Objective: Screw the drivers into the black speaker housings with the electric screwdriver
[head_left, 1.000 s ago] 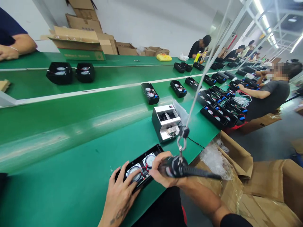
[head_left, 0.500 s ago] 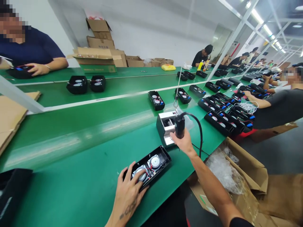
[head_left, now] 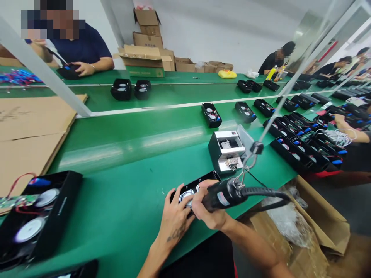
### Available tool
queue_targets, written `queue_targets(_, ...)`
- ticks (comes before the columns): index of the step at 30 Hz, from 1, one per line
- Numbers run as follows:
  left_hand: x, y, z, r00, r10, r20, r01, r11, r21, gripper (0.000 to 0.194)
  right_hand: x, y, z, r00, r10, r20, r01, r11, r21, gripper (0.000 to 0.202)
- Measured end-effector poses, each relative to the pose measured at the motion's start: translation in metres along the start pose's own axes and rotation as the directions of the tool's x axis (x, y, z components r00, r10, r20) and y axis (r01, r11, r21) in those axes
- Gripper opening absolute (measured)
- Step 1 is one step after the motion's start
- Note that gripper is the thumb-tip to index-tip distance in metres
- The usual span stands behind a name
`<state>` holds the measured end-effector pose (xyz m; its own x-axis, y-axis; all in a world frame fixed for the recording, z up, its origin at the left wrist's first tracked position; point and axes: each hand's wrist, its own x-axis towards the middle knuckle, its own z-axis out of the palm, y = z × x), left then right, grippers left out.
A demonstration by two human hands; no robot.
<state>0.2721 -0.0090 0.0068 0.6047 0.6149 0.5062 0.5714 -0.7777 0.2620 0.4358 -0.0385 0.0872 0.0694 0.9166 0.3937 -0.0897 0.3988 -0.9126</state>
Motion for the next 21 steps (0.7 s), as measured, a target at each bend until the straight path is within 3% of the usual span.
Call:
queue_targets(3, -0.0012, 0.0005, 0.0036, 1.0, -0.004, -0.005, 0.004, 1.0, 0.014, 0.015, 0.0069, 0.0005, 0.0071, 0.995, -0.093, 0.032, 0.095, 0.993, -0.065, 0.035)
queue_targets(12, -0.004, -0.0016, 0.0037, 0.999, -0.024, 0.031, 0.026, 0.999, -0.035, 0.029, 0.0061, 0.0002, 0.0098, 0.999, 0.053, 0.001, -0.052, 0.994, -0.099, 0.033)
queue_targets(21, -0.0023, -0.0007, 0.0027, 0.999, -0.025, 0.023, 0.026, 0.999, -0.033, 0.03, 0.0054, 0.0007, 0.0092, 1.0, 0.003, -0.004, -0.003, 0.988, -0.156, 0.027)
